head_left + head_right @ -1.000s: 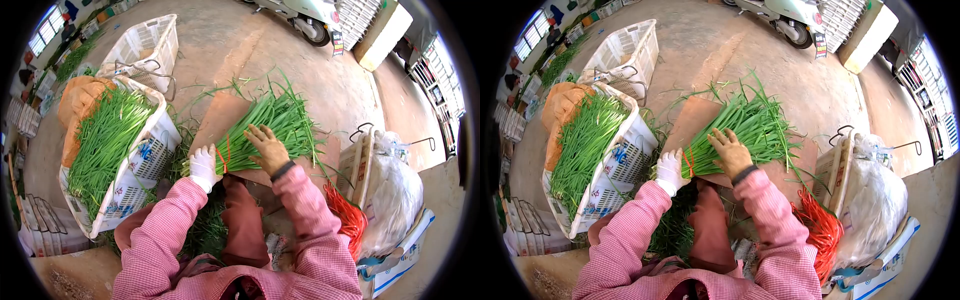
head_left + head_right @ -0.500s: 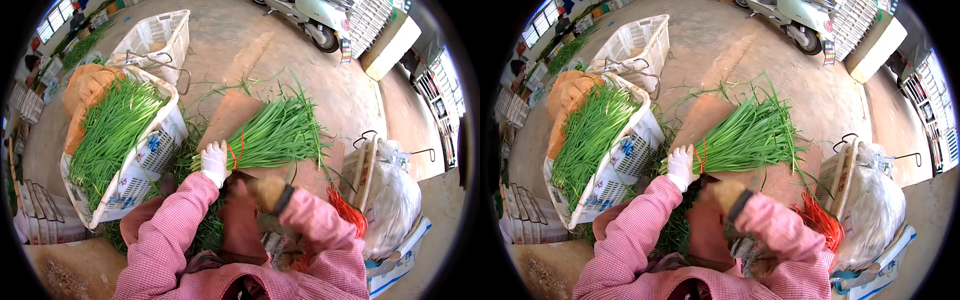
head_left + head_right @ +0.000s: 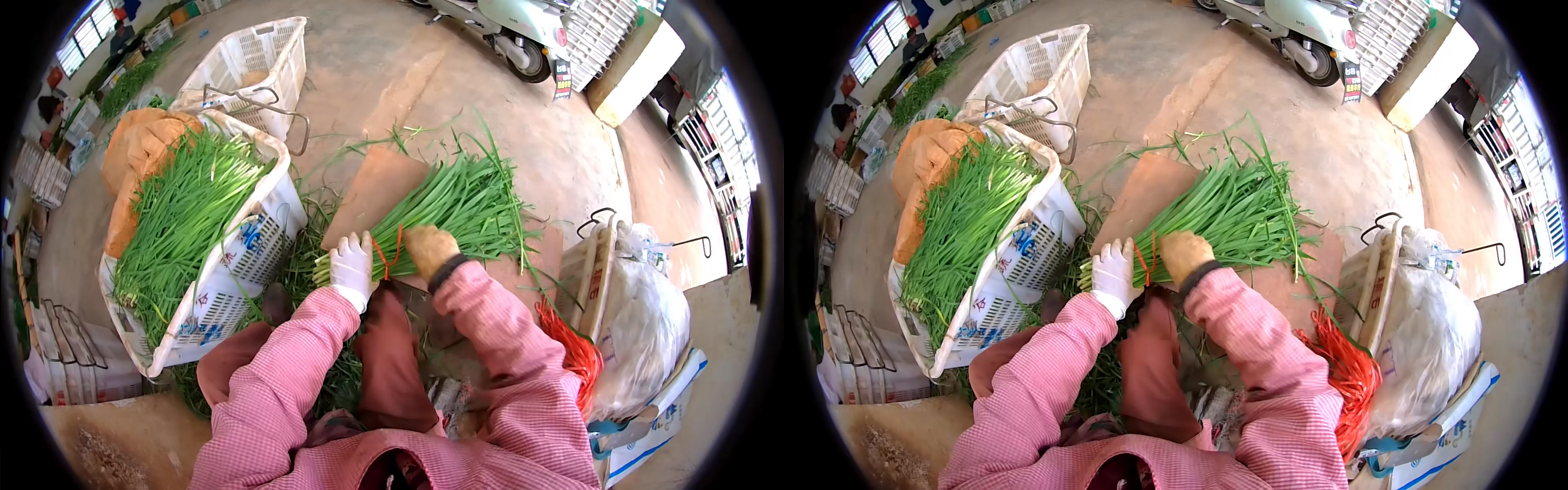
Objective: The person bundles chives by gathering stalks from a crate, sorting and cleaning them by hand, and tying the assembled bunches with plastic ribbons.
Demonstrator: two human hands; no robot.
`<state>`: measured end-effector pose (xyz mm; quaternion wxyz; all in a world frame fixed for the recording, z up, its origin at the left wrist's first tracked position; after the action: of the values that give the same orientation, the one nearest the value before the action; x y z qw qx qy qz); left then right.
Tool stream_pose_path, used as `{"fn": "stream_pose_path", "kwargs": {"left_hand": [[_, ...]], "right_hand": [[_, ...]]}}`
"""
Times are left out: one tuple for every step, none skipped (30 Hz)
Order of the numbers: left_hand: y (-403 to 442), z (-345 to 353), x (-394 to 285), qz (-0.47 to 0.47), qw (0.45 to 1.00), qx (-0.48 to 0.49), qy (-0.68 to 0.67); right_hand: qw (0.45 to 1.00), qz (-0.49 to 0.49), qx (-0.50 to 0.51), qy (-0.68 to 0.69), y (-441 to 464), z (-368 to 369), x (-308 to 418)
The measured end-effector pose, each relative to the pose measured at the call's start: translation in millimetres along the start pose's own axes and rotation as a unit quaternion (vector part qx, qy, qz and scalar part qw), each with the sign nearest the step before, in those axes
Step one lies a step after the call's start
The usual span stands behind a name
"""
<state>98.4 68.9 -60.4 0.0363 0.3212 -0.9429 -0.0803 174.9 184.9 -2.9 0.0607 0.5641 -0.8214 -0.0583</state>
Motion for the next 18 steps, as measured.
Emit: {"fn": "stream_pose_path", "kwargs": {"left_hand": [[0.4, 0.4, -0.1, 0.0, 1.0, -0.005, 0.007], [1.4, 0.2, -0.6, 0.001, 1.0, -0.012, 0.013], [2.9, -0.3, -0.9, 0.001, 1.0, -0.014, 0.01], [2.4, -0.8, -0.9, 0.002, 1.0, -0.016, 0.012], [0.0, -0.9, -1.5, 0.004, 1.0, -0.016, 0.014], [-0.1, 1.7, -2.1, -0.001, 1.0, -0.007, 0.015], [-1.8, 0.9, -3.7, 0.004, 1.0, -0.008, 0.015], [-2.5, -0.2, -3.9, 0.004, 1.0, -0.011, 0.018], [-3.3, -1.7, -3.3, 0.002, 1.0, -0.015, 0.021], [-3.6, 1.4, -2.9, 0.003, 1.0, -0.02, 0.01], [-4.1, 9.3, -1.1, 0.004, 1.0, -0.022, 0.014], [-4.1, 17.9, 0.0, 0.007, 0.999, -0.039, 0.033], [-3.7, 23.2, -1.0, 0.01, 0.997, -0.056, 0.05], [-5.0, 7.2, -3.4, 0.005, 0.999, -0.044, 0.023], [-4.1, 22.0, -1.9, 0.001, 0.997, -0.066, 0.049], [-4.5, 13.2, -3.5, -0.007, 0.998, -0.057, 0.031], [-4.2, 1.8, -5.7, -0.014, 0.999, -0.049, 0.012], [-3.4, 0.1, -6.1, -0.015, 0.999, -0.047, -0.004]], "right_hand": [[0.999, -0.011, 0.04, 0.009, -13.1, -4.5, -1.8], [0.994, -0.014, 0.09, 0.061, -28.8, -12.3, -2.5], [0.984, -0.018, 0.139, 0.112, -42.9, -17.8, -5.3], [0.938, -0.026, 0.179, 0.297, -54.3, -16.4, -12.8], [0.855, -0.03, 0.213, 0.471, -62.6, -11.8, -18.4], [0.903, -0.055, 0.028, 0.426, -56.8, -3.4, -19.0], [0.903, -0.051, 0.025, 0.425, -46.7, -2.0, -17.0], [0.946, 0.028, -0.02, 0.321, -29.6, -2.3, -18.2], [0.969, 0.107, -0.064, 0.212, -15.3, -2.1, -18.8], [0.969, 0.119, -0.053, 0.212, -5.4, 6.3, -18.2], [0.967, 0.132, -0.04, 0.213, 2.4, 15.2, -15.7], [0.968, 0.155, -0.032, 0.194, 8.3, 24.4, -11.9], [0.969, 0.164, -0.008, 0.186, 13.0, 18.3, -5.9], [0.972, 0.152, -0.02, 0.176, 16.8, 25.6, -3.0], [0.975, 0.146, -0.032, 0.163, 18.5, 35.7, -1.4], [0.975, 0.145, -0.054, 0.157, 18.6, 41.3, 2.6], [0.975, 0.145, -0.078, 0.148, 19.5, 47.5, 6.9], [0.975, 0.146, -0.082, 0.143, 24.3, 64.9, 9.6]]}}
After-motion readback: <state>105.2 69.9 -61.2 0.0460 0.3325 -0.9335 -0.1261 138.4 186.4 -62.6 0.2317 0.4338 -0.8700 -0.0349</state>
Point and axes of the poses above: each hand's wrist, its own y-axis towards the middle knuckle, its own z-axis out of the palm, x = y × z, the point moved 1 cm from there along y, towards the middle knuckle, and after that the axes turned 11 degrees about -x, right-handed, at the moved point
